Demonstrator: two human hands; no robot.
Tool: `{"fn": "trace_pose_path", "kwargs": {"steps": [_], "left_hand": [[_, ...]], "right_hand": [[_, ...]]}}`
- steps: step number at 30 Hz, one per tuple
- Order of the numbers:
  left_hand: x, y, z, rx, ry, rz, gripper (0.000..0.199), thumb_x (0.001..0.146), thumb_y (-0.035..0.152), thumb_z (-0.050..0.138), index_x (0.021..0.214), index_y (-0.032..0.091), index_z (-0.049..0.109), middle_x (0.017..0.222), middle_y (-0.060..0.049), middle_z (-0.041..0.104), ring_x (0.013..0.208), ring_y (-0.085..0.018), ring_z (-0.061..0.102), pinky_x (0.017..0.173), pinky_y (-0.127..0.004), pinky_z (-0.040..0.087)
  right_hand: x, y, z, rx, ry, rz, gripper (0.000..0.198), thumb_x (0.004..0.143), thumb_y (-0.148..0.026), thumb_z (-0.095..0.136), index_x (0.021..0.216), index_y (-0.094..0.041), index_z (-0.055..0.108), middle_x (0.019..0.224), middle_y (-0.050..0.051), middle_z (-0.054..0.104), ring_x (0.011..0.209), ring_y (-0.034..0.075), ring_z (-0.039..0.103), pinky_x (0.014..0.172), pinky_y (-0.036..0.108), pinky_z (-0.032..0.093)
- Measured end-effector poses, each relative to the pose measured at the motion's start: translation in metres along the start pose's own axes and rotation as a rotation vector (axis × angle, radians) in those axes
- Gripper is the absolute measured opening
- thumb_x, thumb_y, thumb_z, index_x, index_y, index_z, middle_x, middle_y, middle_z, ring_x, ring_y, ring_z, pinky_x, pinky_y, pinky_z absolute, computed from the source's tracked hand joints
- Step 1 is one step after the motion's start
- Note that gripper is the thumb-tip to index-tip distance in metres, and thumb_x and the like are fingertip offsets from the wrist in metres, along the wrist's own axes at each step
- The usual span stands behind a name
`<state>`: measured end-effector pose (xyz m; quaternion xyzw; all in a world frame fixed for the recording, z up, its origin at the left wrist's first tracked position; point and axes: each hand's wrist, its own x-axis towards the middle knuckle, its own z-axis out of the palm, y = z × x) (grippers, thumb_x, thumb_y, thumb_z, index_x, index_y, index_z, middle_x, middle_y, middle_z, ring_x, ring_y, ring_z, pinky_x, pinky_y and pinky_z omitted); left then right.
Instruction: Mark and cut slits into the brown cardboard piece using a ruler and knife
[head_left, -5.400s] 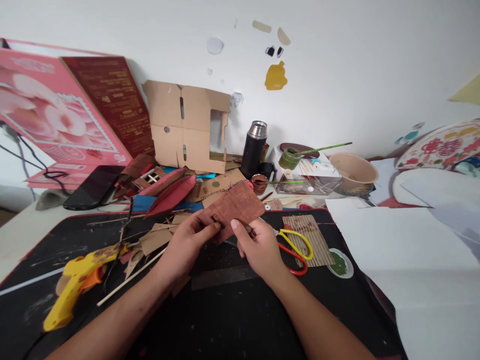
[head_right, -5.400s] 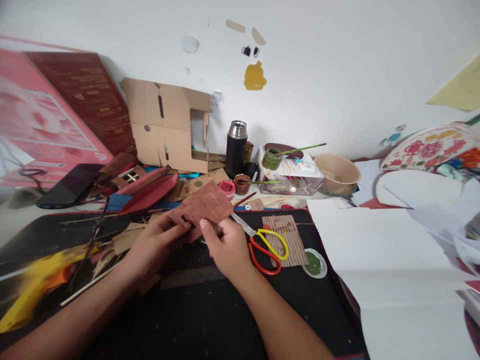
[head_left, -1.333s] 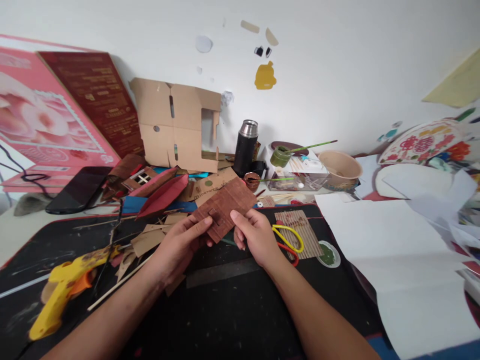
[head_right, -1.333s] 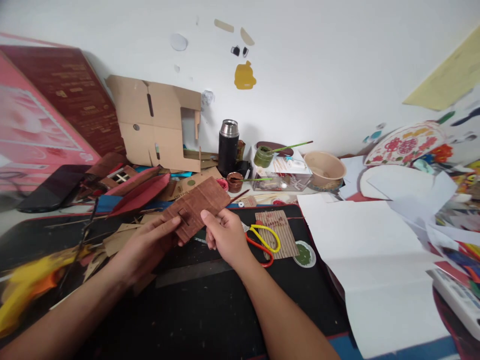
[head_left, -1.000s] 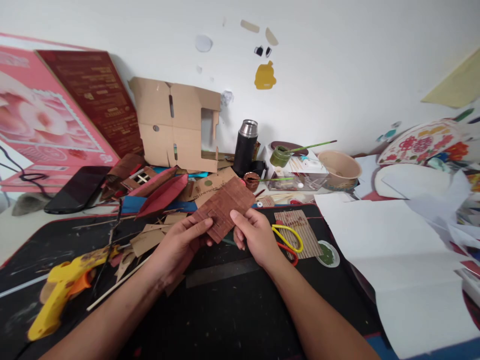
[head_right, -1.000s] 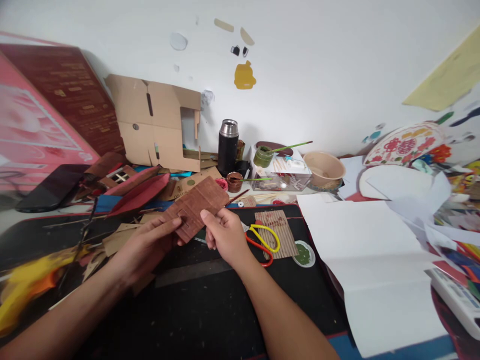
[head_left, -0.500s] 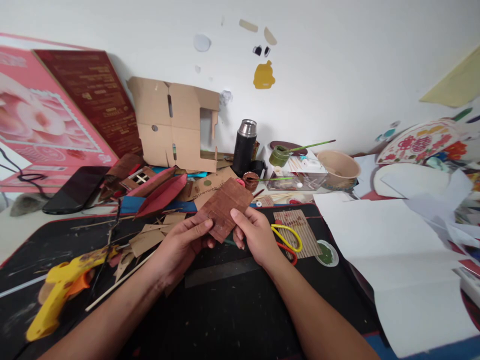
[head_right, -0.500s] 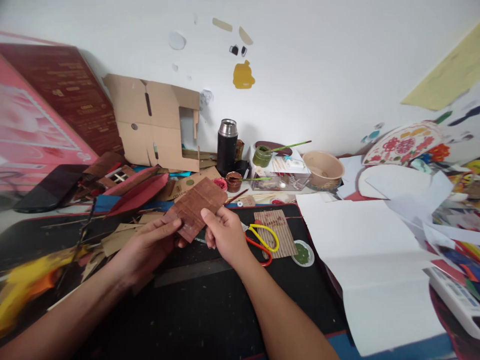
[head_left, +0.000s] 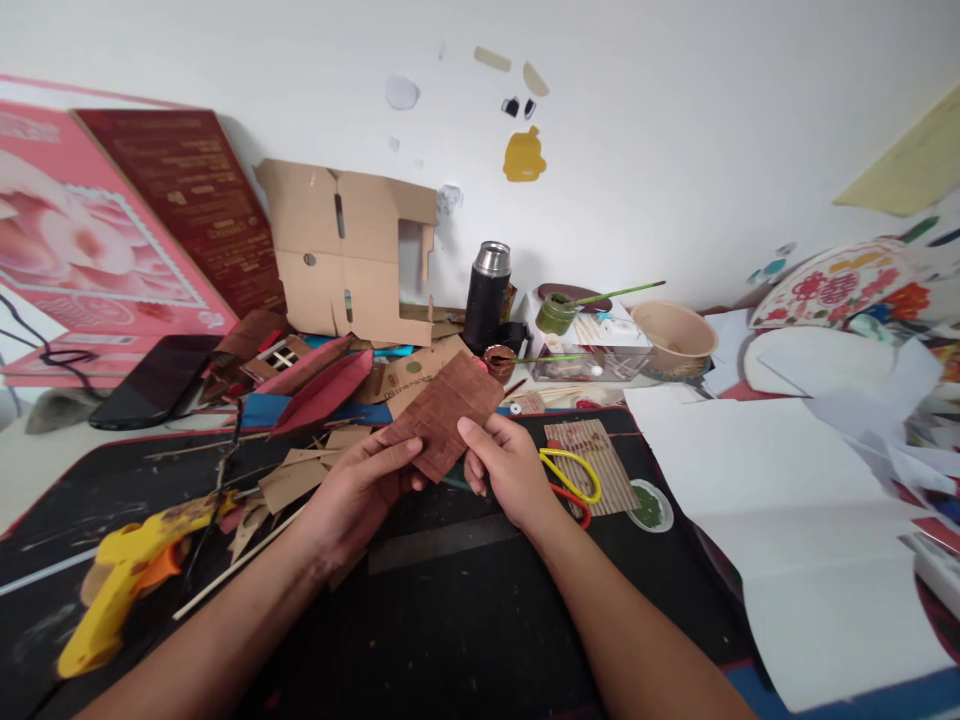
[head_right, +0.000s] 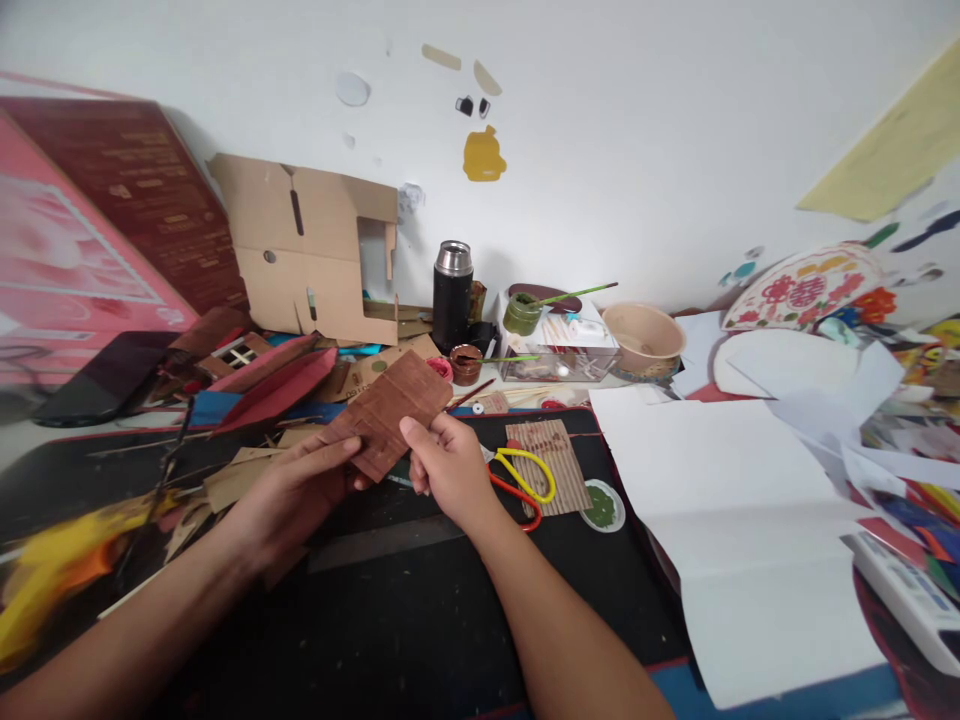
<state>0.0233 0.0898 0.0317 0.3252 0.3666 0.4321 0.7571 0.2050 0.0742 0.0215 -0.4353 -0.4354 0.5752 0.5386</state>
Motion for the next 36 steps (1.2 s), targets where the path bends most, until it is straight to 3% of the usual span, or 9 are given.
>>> {"fn": "trace_pose_path", "kwargs": {"steps": [12, 25, 36], "left_hand": [[-0.0012, 0.0006, 0.0038, 0.04, -0.028, -0.001, 0.033, 0.068, 0.032, 0.095, 0.095, 0.016, 0.082, 0.092, -0.006, 0.076, 0.074, -0.014, 0.062, 0.06, -0.024, 0.052], [-0.0024, 0.0007, 0.004, 0.142, 0.032, 0.071, 0.036, 0.063, 0.039, 0.099, 0.082, 0.016, 0.078, 0.08, -0.003, 0.074, 0.067, -0.013, 0.061, 0.06, -0.025, 0.049], [-0.0022, -0.0011, 0.005, 0.159, 0.057, 0.076, 0.041, 0.063, 0.043, 0.099, 0.086, 0.016, 0.079, 0.081, -0.004, 0.075, 0.069, -0.015, 0.062, 0.061, -0.027, 0.046]], "right_hand": [[0.0019, -0.0006, -0.0033, -0.019, 0.008, 0.022, 0.049, 0.086, -0.066, 0.073, 0.075, -0.024, 0.052, 0.046, -0.011, 0.046, 0.035, 0.009, 0.045, 0.038, 0.021, 0.031], [0.0002, -0.0041, -0.0019, -0.065, -0.004, 0.013, 0.048, 0.085, -0.068, 0.072, 0.077, -0.024, 0.052, 0.045, -0.011, 0.046, 0.035, 0.01, 0.045, 0.037, 0.022, 0.029], [-0.001, -0.0016, -0.0012, -0.128, -0.004, -0.018, 0.047, 0.088, -0.068, 0.068, 0.079, -0.024, 0.054, 0.045, -0.01, 0.047, 0.035, 0.01, 0.043, 0.039, 0.022, 0.032]]}}
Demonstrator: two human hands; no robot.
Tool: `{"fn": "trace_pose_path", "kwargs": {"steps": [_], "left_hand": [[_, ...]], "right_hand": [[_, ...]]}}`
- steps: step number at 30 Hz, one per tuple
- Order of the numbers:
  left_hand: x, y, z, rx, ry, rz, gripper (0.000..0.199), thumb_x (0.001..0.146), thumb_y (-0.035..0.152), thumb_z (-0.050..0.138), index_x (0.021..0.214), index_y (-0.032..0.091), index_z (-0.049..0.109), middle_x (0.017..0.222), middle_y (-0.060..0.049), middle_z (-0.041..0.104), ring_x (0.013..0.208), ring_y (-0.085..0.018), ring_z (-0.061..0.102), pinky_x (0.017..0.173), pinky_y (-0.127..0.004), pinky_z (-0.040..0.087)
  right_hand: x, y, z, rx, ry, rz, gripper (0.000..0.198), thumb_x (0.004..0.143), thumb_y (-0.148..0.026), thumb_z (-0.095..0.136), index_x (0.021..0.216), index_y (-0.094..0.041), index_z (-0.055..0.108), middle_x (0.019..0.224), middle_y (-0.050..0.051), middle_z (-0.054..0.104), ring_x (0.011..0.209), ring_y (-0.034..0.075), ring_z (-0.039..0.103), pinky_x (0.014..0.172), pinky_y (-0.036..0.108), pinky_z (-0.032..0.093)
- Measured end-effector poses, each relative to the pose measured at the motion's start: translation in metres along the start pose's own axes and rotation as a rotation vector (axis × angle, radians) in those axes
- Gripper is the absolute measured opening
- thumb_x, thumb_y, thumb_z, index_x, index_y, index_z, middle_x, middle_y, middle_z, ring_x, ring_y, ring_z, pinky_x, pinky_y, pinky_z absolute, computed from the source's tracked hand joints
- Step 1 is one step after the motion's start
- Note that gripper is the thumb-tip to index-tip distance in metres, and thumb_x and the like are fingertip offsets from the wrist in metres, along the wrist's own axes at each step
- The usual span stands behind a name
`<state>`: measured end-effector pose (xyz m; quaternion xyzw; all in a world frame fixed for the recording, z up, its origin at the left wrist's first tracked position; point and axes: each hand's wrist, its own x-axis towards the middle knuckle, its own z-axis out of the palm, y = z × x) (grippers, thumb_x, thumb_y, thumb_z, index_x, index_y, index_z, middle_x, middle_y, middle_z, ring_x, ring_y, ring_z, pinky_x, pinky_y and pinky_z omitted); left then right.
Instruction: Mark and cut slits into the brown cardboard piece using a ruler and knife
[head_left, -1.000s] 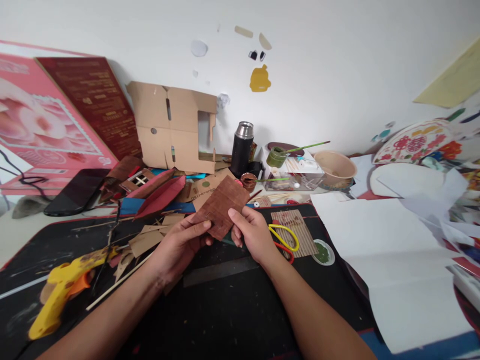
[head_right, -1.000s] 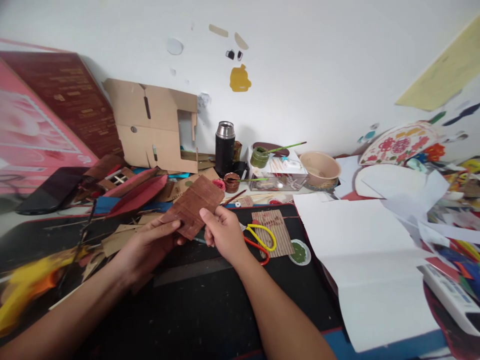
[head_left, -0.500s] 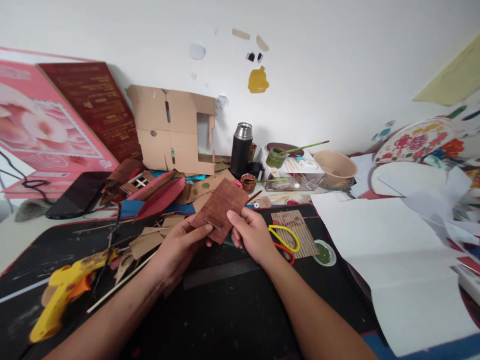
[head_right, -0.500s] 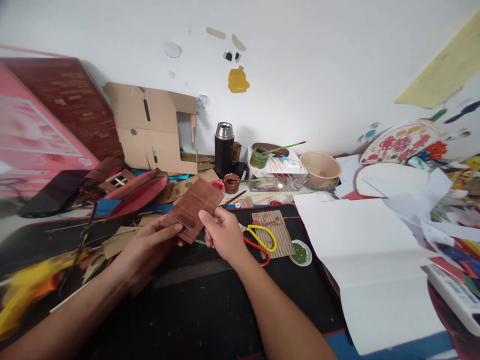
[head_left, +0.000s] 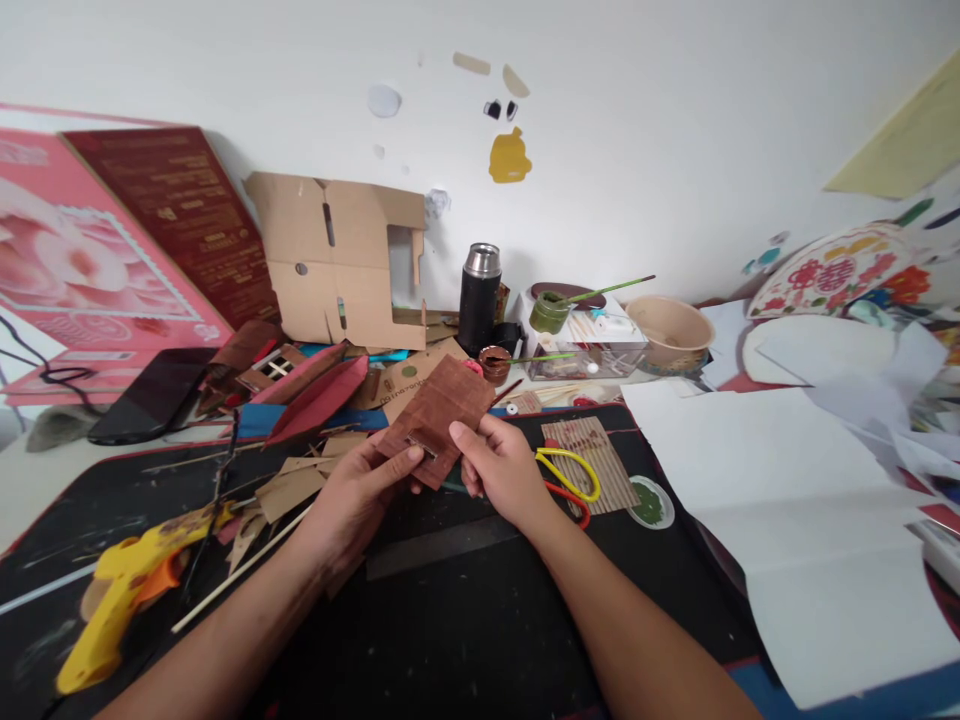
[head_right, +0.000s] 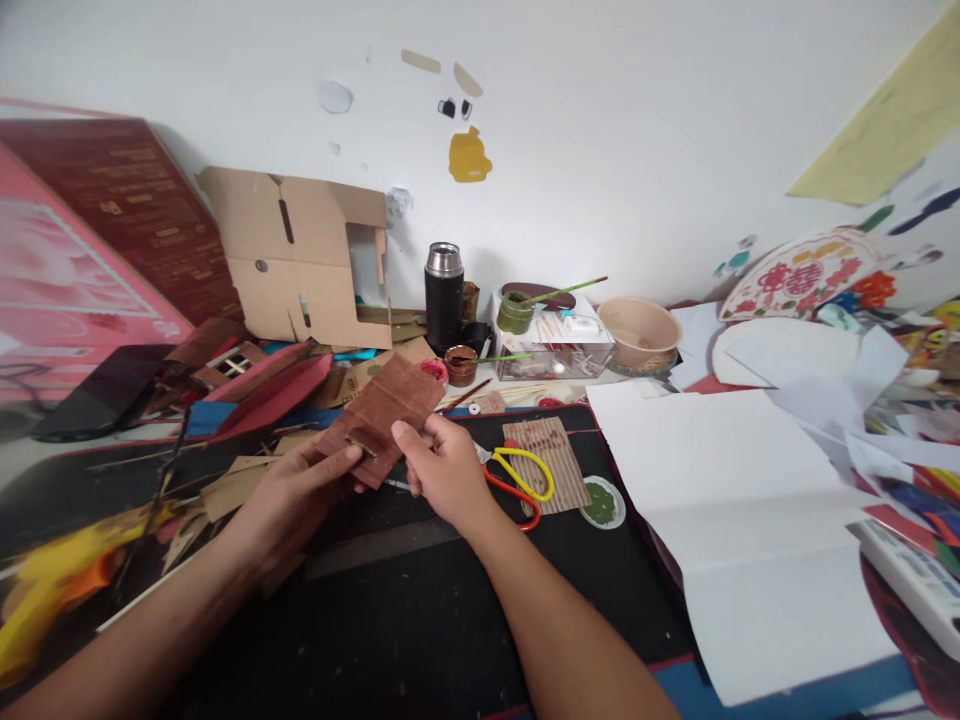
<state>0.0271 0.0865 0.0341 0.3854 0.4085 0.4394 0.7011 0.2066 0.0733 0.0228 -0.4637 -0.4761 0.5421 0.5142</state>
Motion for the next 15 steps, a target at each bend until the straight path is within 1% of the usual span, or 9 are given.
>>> {"fn": "trace_pose_path", "kwargs": {"steps": [3, 6, 8, 10, 12, 15], "left_hand": [[0.0004, -0.0015, -0.0009, 0.001, -0.001, -0.004, 0.041, 0.065, 0.042, 0.098, 0.091, 0.016, 0.08, 0.084, -0.005, 0.077, 0.071, -0.016, 0.063, 0.064, -0.028, 0.046], [0.0007, -0.0034, -0.0015, -0.001, -0.005, -0.011, 0.042, 0.069, 0.043, 0.096, 0.097, 0.016, 0.08, 0.09, -0.006, 0.078, 0.079, -0.018, 0.066, 0.072, -0.029, 0.048], [0.001, -0.0046, -0.0022, 0.005, -0.01, -0.014, 0.043, 0.069, 0.044, 0.096, 0.1, 0.017, 0.08, 0.09, -0.006, 0.077, 0.083, -0.019, 0.066, 0.076, -0.029, 0.049], [0.0013, -0.0055, -0.0031, 0.016, -0.014, -0.006, 0.044, 0.07, 0.044, 0.095, 0.102, 0.018, 0.08, 0.088, -0.005, 0.076, 0.081, -0.018, 0.065, 0.074, -0.028, 0.048], [0.0014, -0.0056, -0.0037, 0.021, -0.017, 0.005, 0.043, 0.071, 0.044, 0.095, 0.101, 0.017, 0.079, 0.086, -0.004, 0.075, 0.076, -0.016, 0.063, 0.068, -0.027, 0.047], [0.0003, -0.0039, -0.0032, 0.013, -0.011, 0.009, 0.042, 0.069, 0.042, 0.096, 0.098, 0.017, 0.078, 0.086, -0.003, 0.074, 0.071, -0.014, 0.06, 0.063, -0.026, 0.046]], "right_hand": [[-0.0009, 0.0002, 0.0006, -0.022, -0.007, -0.002, 0.047, 0.089, -0.068, 0.067, 0.081, -0.024, 0.056, 0.046, -0.01, 0.047, 0.036, 0.01, 0.043, 0.04, 0.022, 0.032], [-0.0019, 0.0001, 0.0018, -0.053, -0.027, -0.008, 0.046, 0.09, -0.068, 0.066, 0.082, -0.024, 0.057, 0.046, -0.01, 0.048, 0.037, 0.01, 0.043, 0.041, 0.023, 0.033], [-0.0025, -0.0005, 0.0026, -0.064, -0.034, -0.01, 0.046, 0.091, -0.068, 0.065, 0.082, -0.024, 0.057, 0.046, -0.01, 0.048, 0.037, 0.01, 0.043, 0.041, 0.023, 0.033], [-0.0028, -0.0015, 0.0029, -0.06, -0.037, -0.008, 0.046, 0.091, -0.068, 0.065, 0.082, -0.024, 0.057, 0.046, -0.01, 0.048, 0.037, 0.01, 0.043, 0.04, 0.023, 0.033], [-0.0029, -0.0025, 0.0026, -0.048, -0.035, -0.003, 0.046, 0.09, -0.068, 0.066, 0.081, -0.024, 0.057, 0.047, -0.01, 0.048, 0.037, 0.01, 0.043, 0.04, 0.023, 0.033], [-0.0024, -0.0031, 0.0015, -0.03, -0.023, 0.013, 0.047, 0.089, -0.068, 0.068, 0.079, -0.024, 0.055, 0.048, -0.01, 0.049, 0.037, 0.01, 0.044, 0.04, 0.023, 0.033]]}}
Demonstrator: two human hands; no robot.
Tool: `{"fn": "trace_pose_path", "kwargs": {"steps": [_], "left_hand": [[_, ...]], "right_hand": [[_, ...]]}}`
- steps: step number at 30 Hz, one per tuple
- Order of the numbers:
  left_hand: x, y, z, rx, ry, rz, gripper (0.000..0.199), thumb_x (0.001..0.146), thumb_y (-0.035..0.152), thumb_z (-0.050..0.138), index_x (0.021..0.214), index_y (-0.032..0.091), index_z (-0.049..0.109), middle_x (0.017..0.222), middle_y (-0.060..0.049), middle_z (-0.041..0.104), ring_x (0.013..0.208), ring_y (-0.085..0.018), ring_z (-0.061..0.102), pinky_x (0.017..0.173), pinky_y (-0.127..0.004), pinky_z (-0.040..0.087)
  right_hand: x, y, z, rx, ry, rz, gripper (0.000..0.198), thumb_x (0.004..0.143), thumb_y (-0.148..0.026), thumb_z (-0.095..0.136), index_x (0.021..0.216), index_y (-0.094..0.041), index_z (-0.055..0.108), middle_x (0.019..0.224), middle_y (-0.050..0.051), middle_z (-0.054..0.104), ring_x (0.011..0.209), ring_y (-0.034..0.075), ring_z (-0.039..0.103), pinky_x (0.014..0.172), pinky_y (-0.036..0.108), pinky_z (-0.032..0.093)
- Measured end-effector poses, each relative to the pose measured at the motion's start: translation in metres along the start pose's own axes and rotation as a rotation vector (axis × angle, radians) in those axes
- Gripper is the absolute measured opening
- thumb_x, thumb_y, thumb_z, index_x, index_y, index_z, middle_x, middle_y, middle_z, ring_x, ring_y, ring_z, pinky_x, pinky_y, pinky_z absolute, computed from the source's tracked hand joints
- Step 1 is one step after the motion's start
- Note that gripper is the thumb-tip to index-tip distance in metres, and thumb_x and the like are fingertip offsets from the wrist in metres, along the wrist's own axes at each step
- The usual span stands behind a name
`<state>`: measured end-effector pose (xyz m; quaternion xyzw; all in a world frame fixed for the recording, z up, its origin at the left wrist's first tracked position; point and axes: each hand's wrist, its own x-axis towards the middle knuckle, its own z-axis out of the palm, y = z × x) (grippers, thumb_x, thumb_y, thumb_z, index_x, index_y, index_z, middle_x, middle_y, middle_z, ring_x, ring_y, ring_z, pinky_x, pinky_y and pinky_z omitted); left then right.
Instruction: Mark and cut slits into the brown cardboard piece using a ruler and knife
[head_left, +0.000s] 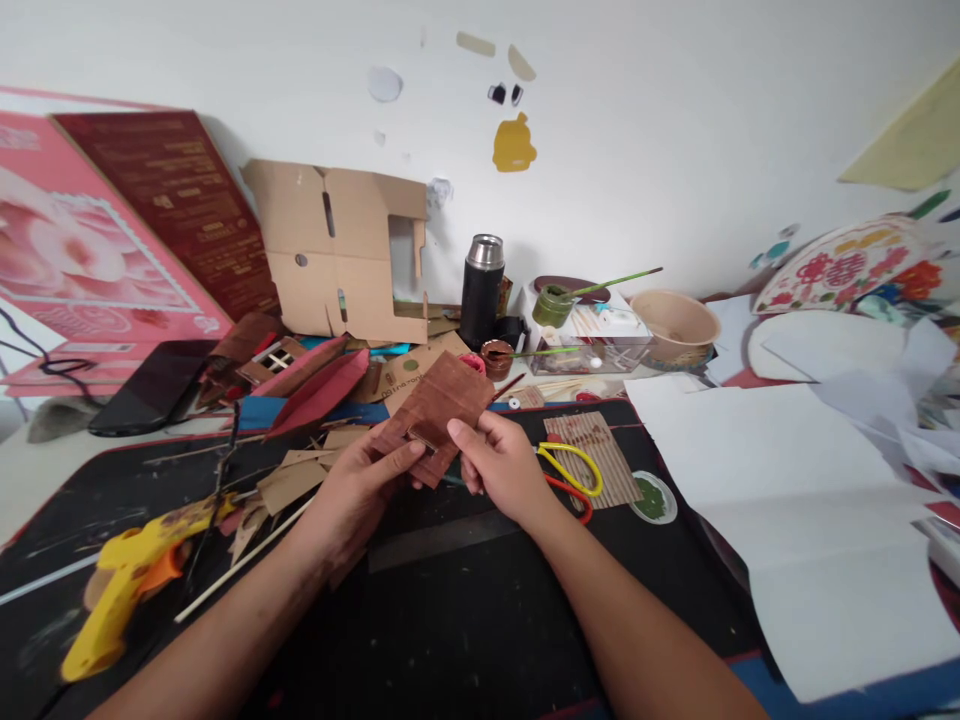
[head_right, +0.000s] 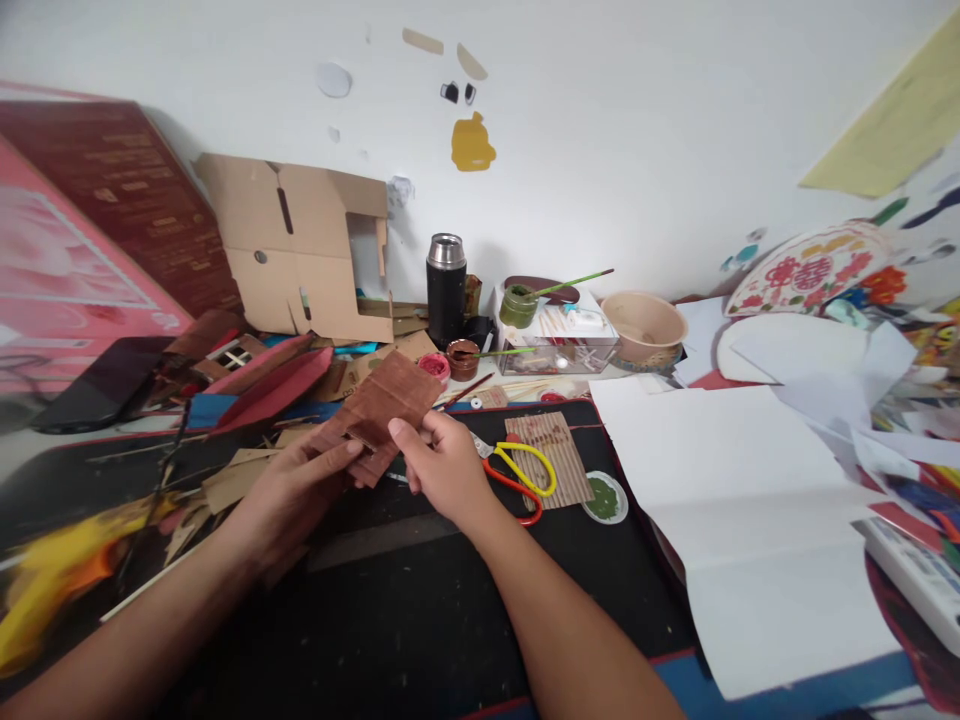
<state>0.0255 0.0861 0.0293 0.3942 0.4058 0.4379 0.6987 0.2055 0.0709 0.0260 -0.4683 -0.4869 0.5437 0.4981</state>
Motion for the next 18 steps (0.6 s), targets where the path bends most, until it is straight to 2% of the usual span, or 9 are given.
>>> {"fn": "trace_pose_path", "kwargs": {"steps": [7, 13, 18], "left_hand": [[-0.0036, 0.0023, 0.0031, 0.069, -0.078, 0.05, 0.038, 0.071, 0.038, 0.093, 0.099, 0.017, 0.077, 0.086, -0.004, 0.072, 0.071, -0.015, 0.058, 0.06, -0.026, 0.043], [-0.0021, 0.0009, 0.0028, 0.076, -0.055, 0.042, 0.038, 0.072, 0.039, 0.092, 0.098, 0.017, 0.076, 0.085, -0.004, 0.071, 0.071, -0.016, 0.055, 0.063, -0.027, 0.041], [-0.0028, 0.0014, 0.0035, 0.083, -0.073, 0.058, 0.032, 0.074, 0.042, 0.091, 0.087, 0.018, 0.074, 0.075, -0.001, 0.066, 0.067, -0.014, 0.051, 0.063, -0.028, 0.039]], "right_hand": [[0.0012, 0.0015, -0.0018, 0.007, 0.02, 0.0, 0.048, 0.089, -0.067, 0.069, 0.075, -0.025, 0.051, 0.046, -0.009, 0.049, 0.037, 0.01, 0.046, 0.04, 0.023, 0.032], [0.0012, 0.0037, -0.0007, -0.007, 0.015, -0.01, 0.046, 0.091, -0.064, 0.068, 0.074, -0.025, 0.051, 0.046, -0.009, 0.049, 0.037, 0.01, 0.045, 0.04, 0.023, 0.032], [0.0007, 0.0053, 0.0006, -0.029, 0.011, -0.024, 0.043, 0.092, -0.062, 0.067, 0.077, -0.025, 0.053, 0.046, -0.01, 0.048, 0.036, 0.01, 0.045, 0.04, 0.023, 0.033]]}}
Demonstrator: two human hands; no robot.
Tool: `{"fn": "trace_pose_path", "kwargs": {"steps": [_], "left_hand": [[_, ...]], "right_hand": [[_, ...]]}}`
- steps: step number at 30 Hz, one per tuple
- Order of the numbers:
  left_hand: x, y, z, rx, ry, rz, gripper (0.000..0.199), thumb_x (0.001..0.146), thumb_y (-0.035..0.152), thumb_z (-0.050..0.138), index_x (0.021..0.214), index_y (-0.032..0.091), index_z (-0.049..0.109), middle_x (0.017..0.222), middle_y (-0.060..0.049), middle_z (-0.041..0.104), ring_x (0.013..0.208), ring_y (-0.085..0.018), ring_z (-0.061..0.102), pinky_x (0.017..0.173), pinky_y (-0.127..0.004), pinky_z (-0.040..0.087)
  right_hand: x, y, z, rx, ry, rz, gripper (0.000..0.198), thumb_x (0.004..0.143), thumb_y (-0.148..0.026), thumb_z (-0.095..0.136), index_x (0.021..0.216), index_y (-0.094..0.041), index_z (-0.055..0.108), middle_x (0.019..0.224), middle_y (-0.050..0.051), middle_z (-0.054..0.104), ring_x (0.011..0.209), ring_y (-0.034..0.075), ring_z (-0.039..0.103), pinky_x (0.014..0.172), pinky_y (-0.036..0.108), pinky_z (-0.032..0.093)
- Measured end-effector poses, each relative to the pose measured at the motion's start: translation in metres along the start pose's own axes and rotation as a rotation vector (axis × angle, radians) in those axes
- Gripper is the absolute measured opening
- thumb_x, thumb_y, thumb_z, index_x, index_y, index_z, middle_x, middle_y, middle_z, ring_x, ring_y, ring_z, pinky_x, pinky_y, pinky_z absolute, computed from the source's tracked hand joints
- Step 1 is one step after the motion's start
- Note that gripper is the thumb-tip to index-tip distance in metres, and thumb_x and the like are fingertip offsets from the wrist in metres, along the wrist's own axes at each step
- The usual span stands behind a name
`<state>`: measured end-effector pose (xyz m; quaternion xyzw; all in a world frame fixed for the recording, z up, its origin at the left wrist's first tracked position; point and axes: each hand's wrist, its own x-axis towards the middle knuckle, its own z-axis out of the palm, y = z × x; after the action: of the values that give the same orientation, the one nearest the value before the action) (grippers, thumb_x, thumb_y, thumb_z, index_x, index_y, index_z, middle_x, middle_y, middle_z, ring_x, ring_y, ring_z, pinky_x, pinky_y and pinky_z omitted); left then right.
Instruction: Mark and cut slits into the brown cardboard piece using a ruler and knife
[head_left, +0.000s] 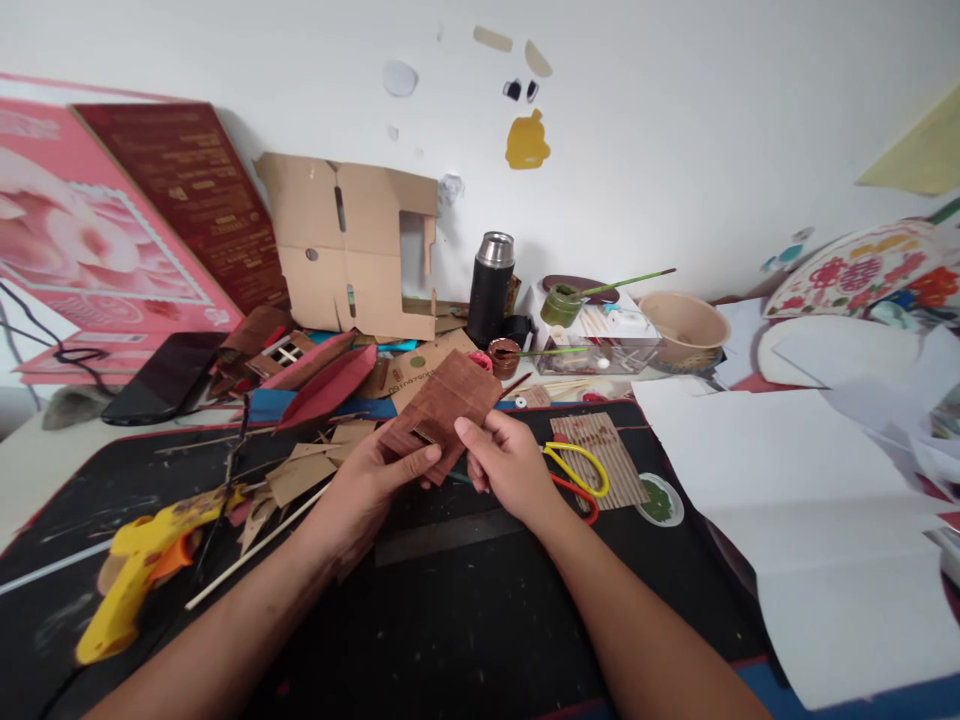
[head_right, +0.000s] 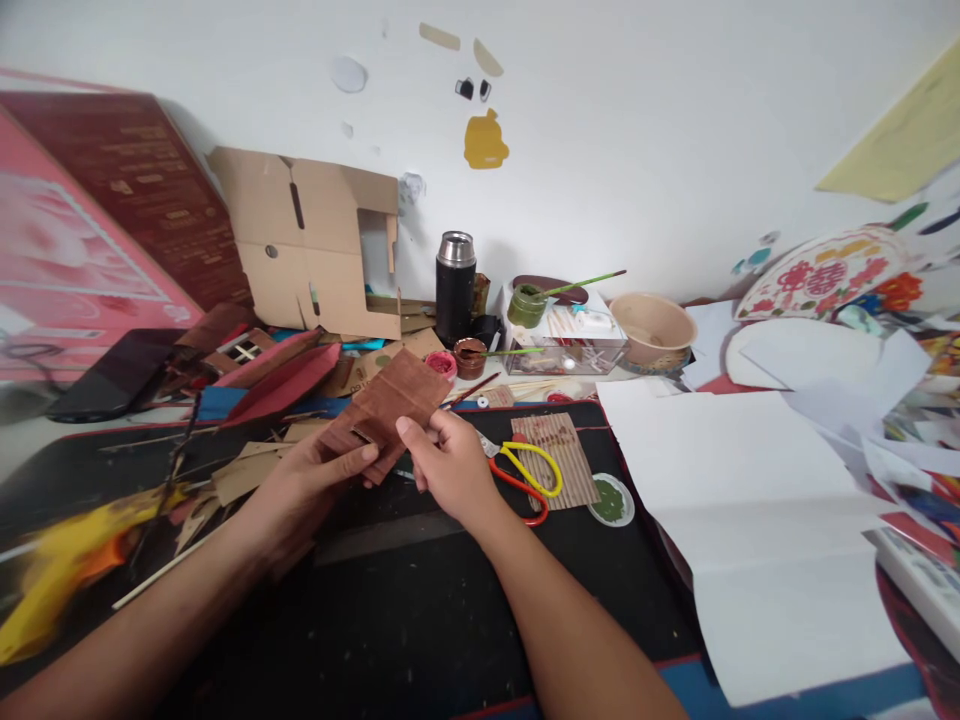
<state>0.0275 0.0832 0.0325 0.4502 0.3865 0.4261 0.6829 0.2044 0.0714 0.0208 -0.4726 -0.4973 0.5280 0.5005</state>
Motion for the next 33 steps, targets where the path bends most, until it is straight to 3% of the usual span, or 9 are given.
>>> {"fn": "trace_pose_path", "kwargs": {"steps": [9, 18, 33], "left_hand": [[0.0005, -0.0026, 0.0019, 0.014, 0.07, -0.002, 0.036, 0.07, 0.044, 0.093, 0.086, 0.017, 0.075, 0.081, -0.004, 0.072, 0.073, -0.017, 0.058, 0.067, -0.029, 0.043], [0.0023, -0.0076, -0.0003, 0.021, 0.09, 0.021, 0.035, 0.07, 0.044, 0.094, 0.077, 0.018, 0.071, 0.075, -0.001, 0.068, 0.071, -0.015, 0.057, 0.068, -0.028, 0.043], [0.0014, -0.0043, 0.0004, 0.004, 0.044, 0.019, 0.04, 0.072, 0.045, 0.093, 0.095, 0.018, 0.073, 0.077, 0.0, 0.068, 0.066, -0.014, 0.055, 0.059, -0.026, 0.041]], "right_hand": [[-0.0013, -0.0017, 0.0009, -0.022, -0.001, 0.004, 0.043, 0.092, -0.062, 0.067, 0.077, -0.025, 0.052, 0.048, -0.01, 0.048, 0.037, 0.01, 0.046, 0.039, 0.023, 0.033], [-0.0021, -0.0016, 0.0017, -0.063, -0.01, 0.002, 0.043, 0.093, -0.063, 0.064, 0.078, -0.025, 0.051, 0.048, -0.01, 0.049, 0.037, 0.01, 0.046, 0.04, 0.023, 0.034], [-0.0004, 0.0013, -0.0006, -0.027, -0.004, -0.021, 0.043, 0.094, -0.061, 0.066, 0.077, -0.024, 0.052, 0.046, -0.01, 0.049, 0.037, 0.01, 0.045, 0.04, 0.023, 0.033]]}}
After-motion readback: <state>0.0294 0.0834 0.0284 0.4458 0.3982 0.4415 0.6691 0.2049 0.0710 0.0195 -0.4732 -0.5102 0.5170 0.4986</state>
